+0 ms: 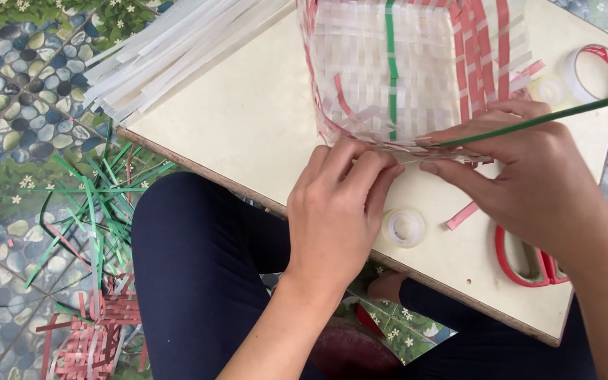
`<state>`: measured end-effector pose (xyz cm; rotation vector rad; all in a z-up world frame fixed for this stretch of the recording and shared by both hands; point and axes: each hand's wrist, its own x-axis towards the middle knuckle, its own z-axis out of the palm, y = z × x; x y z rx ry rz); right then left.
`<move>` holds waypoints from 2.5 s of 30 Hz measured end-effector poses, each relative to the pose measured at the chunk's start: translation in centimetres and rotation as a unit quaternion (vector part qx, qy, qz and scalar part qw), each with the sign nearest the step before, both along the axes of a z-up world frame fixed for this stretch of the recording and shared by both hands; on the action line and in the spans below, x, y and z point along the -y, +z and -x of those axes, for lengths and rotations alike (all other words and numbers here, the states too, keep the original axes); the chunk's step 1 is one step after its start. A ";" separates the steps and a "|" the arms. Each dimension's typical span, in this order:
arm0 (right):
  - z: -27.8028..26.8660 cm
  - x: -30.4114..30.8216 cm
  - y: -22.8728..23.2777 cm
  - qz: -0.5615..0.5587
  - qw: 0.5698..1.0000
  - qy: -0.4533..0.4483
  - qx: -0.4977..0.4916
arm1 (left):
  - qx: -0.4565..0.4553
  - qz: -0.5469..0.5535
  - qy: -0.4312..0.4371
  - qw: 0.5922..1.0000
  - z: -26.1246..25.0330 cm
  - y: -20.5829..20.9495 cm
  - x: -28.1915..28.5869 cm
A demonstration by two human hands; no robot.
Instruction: Weaving a basket from plastic strips, applying tape to secure the edges, and trimming excess material with scissors.
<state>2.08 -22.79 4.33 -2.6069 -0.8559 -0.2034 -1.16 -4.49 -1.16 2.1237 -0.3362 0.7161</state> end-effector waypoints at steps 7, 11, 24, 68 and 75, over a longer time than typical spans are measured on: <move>-0.7 1.8 0.0 0.088 0.989 -0.052 -0.111 | -0.020 -0.008 -0.044 0.999 0.7 0.5 0.1; -1.0 1.0 0.7 0.058 0.994 0.011 -0.093 | -0.046 -0.017 -0.052 0.997 1.0 0.4 0.1; -1.2 2.3 -0.3 0.109 0.993 0.030 -0.029 | 0.038 -0.054 0.070 0.995 -1.2 0.2 1.0; -3.0 3.5 1.8 0.100 0.989 0.109 -0.003 | -0.011 -0.303 -0.308 0.902 -8.8 5.1 -3.6; -2.0 3.6 1.4 0.050 0.994 0.094 0.036 | -0.053 -0.322 -0.318 0.890 -8.2 6.4 -3.8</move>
